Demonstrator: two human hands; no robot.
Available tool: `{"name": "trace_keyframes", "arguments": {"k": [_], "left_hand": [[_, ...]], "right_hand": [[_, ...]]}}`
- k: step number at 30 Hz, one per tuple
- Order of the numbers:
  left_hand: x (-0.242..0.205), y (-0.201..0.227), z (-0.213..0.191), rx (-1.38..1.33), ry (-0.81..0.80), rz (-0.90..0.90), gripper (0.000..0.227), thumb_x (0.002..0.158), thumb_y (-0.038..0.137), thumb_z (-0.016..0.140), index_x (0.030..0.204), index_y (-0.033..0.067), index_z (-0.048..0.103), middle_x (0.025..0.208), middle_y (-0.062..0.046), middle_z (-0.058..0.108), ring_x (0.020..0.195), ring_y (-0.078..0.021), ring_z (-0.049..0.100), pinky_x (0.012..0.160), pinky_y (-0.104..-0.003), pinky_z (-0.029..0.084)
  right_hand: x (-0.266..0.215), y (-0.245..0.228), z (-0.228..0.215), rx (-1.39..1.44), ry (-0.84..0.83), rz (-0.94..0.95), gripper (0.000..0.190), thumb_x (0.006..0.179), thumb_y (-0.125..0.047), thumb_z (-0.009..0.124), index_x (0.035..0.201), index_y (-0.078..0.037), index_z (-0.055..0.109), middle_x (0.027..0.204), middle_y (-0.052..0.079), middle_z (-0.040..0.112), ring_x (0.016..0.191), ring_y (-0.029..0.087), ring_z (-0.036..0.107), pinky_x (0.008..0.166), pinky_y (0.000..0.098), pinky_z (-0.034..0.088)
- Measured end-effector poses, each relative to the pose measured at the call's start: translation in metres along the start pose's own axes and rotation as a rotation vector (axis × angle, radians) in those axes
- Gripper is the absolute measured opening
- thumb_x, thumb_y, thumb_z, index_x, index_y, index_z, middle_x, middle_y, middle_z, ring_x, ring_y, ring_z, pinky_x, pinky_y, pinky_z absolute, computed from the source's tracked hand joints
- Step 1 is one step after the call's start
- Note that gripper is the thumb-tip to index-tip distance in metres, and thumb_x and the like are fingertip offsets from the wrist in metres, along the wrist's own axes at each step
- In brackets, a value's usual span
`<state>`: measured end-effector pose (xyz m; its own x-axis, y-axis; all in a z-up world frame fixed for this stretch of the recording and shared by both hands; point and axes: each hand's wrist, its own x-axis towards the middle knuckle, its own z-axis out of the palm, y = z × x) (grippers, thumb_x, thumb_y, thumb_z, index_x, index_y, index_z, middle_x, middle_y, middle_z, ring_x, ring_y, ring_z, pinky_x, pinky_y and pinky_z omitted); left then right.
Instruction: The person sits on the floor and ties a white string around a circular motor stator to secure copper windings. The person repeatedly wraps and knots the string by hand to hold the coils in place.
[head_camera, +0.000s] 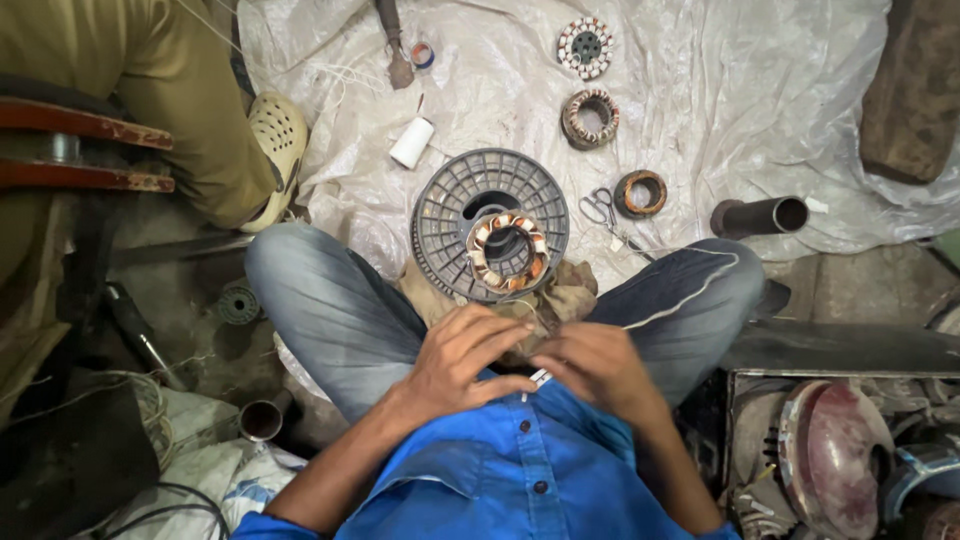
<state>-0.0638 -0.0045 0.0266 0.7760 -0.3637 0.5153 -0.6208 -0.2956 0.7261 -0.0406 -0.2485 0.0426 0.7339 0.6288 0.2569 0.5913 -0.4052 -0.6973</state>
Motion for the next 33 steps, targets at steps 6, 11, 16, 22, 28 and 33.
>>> {"name": "trace_keyframes", "arguments": {"k": [6, 11, 16, 22, 28, 33], "left_hand": [[-0.024, -0.022, -0.002, -0.107, -0.104, -0.122, 0.021, 0.084, 0.017, 0.086, 0.098, 0.0025, 0.079, 0.085, -0.008, 0.072, 0.084, -0.0229, 0.065, 0.074, -0.036, 0.052], [-0.065, -0.039, -0.024, -0.13, 0.01, -0.35, 0.014, 0.083, 0.012, 0.082, 0.094, 0.0036, 0.079, 0.087, -0.007, 0.076, 0.092, -0.0235, 0.067, 0.082, -0.036, 0.054], [-0.063, -0.028, -0.036, 0.245, 0.138, -0.385, 0.042, 0.077, 0.016, 0.082, 0.116, 0.002, 0.074, 0.121, -0.021, 0.067, 0.113, -0.0372, 0.059, 0.096, -0.045, 0.047], [-0.041, -0.004, -0.027, 0.055, 0.078, -0.075, 0.058, 0.073, 0.036, 0.087, 0.117, 0.0011, 0.071, 0.114, -0.015, 0.069, 0.104, -0.0347, 0.064, 0.097, -0.045, 0.047], [-0.058, -0.038, -0.031, -0.544, 0.029, -0.426, 0.025, 0.078, -0.003, 0.058, 0.096, -0.0051, 0.074, 0.105, -0.022, 0.072, 0.074, -0.024, 0.075, 0.062, -0.037, 0.064], [-0.064, -0.059, -0.099, 0.186, 0.903, -0.681, 0.026, 0.113, 0.014, 0.057, 0.097, -0.0022, 0.07, 0.097, -0.013, 0.063, 0.092, -0.0235, 0.058, 0.086, -0.04, 0.049]], "right_hand": [[0.005, 0.01, -0.002, -0.068, -0.009, -0.037, 0.015, 0.082, -0.015, 0.083, 0.086, -0.006, 0.072, 0.075, 0.006, 0.067, 0.064, 0.024, 0.066, 0.056, 0.0362, 0.051], [-0.027, 0.047, -0.062, -0.419, 0.259, 0.189, 0.01, 0.09, -0.01, 0.08, 0.092, -0.005, 0.072, 0.086, 0.01, 0.07, 0.072, 0.025, 0.067, 0.062, 0.0356, 0.052], [-0.026, 0.04, -0.069, -0.411, 0.425, 0.295, 0.009, 0.099, -0.007, 0.079, 0.095, -0.002, 0.072, 0.087, 0.01, 0.071, 0.071, 0.021, 0.067, 0.064, 0.0338, 0.051], [0.029, -0.013, 0.01, 0.037, 0.01, -0.217, 0.016, 0.085, -0.014, 0.083, 0.09, -0.006, 0.071, 0.082, 0.005, 0.071, 0.067, 0.02, 0.069, 0.058, 0.0336, 0.053], [0.034, -0.002, -0.005, -0.154, 0.128, -0.121, 0.015, 0.081, -0.014, 0.085, 0.087, -0.008, 0.073, 0.077, 0.006, 0.067, 0.064, 0.021, 0.066, 0.056, 0.0341, 0.051], [0.005, 0.021, -0.044, -0.207, 0.424, 0.312, 0.005, 0.092, -0.002, 0.078, 0.097, -0.003, 0.075, 0.086, 0.009, 0.072, 0.068, 0.019, 0.066, 0.059, 0.032, 0.049]]}}
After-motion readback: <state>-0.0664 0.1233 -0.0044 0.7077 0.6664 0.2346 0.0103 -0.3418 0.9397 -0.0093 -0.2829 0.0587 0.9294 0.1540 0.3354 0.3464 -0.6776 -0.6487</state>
